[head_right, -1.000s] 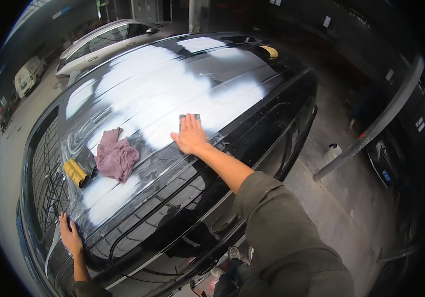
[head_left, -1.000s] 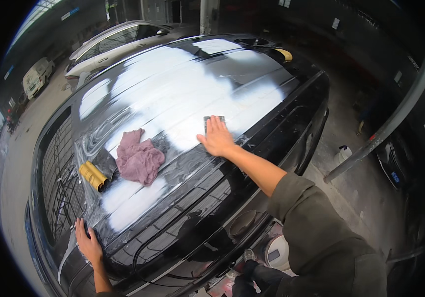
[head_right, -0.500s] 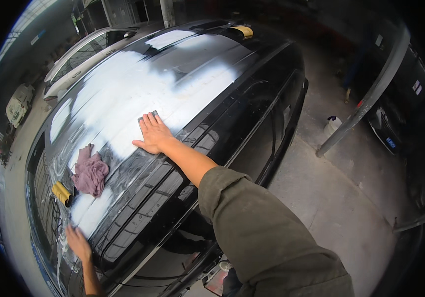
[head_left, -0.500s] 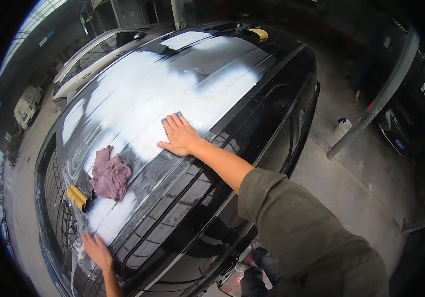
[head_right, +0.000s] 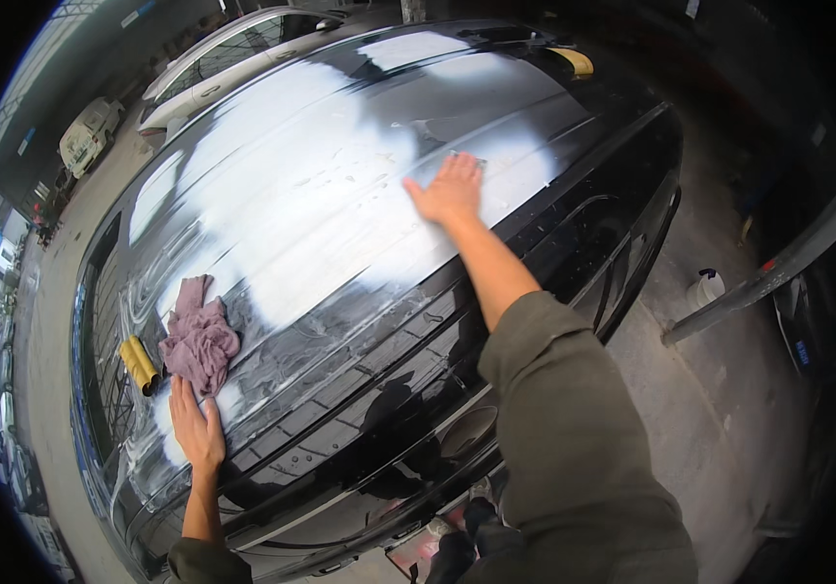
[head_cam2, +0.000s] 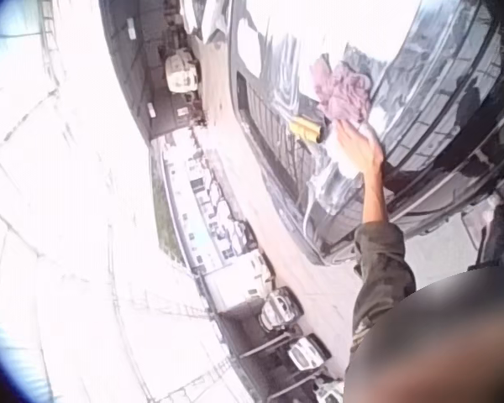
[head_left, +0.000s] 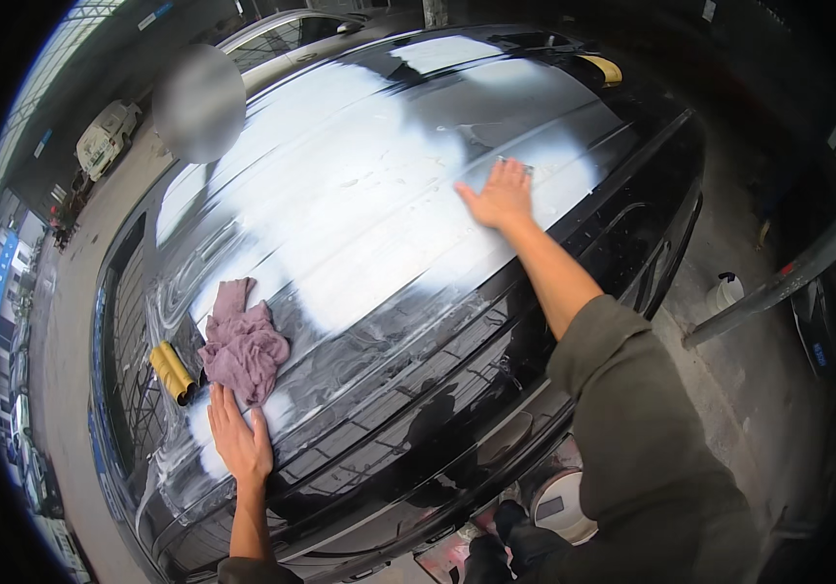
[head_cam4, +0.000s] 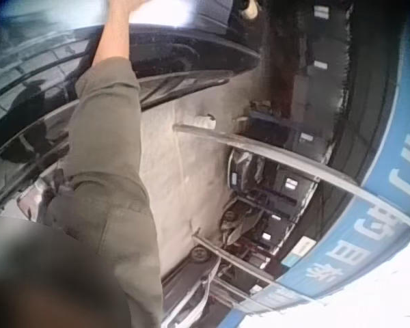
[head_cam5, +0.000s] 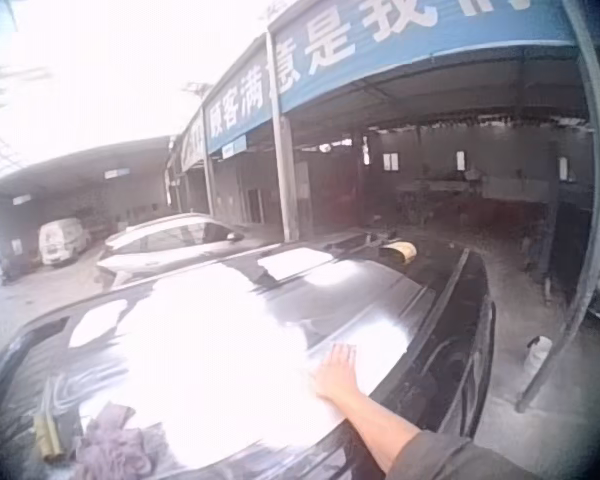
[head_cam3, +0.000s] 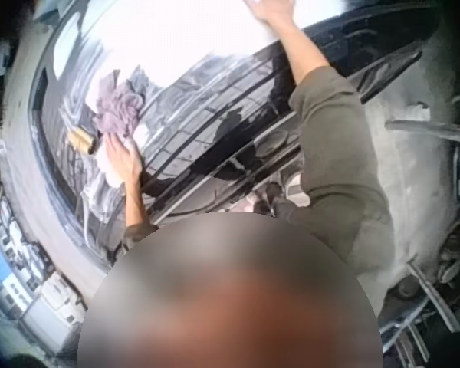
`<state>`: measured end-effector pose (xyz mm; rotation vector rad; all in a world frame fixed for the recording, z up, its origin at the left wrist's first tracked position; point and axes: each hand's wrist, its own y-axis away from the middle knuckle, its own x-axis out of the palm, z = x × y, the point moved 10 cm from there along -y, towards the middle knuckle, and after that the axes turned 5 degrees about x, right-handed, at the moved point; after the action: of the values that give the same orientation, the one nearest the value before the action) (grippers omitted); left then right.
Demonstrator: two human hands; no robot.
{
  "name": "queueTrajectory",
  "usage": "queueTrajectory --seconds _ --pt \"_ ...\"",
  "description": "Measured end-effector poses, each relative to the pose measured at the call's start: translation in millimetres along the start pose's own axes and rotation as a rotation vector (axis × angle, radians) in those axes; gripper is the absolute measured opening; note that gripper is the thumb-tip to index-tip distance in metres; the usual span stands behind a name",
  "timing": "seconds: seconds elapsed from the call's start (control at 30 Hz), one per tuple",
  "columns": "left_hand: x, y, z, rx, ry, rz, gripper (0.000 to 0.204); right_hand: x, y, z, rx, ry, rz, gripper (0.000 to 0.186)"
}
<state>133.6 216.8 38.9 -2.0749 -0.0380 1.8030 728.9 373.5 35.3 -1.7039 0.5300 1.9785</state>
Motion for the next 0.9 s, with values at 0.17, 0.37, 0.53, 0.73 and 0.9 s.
queueTrajectory --seconds 0.17,0.37,0.53,0.73,0.9 --pt "2 -9 0 -0.013 0.005 0.01 0.064 14 111 188 -0.419 0.045 0.008 0.107" --pt "-1 -5 7 -0.025 0.02 0.006 0.063 22 142 190 -0.874 -0.08 0.092 0.1" --pt "-13 3 5 -0.049 0.019 -0.017 0.065 0 -22 34 -0.381 -0.002 0.032 0.099" --pt "-15 -16 -9 -0.03 0.026 -0.053 0.065 17 78 161 -0.571 0.004 0.046 0.111" --pt "15 -10 18 -0.072 0.06 -0.043 0.061 53 210 269 -1.13 -0.195 -0.048 0.105"
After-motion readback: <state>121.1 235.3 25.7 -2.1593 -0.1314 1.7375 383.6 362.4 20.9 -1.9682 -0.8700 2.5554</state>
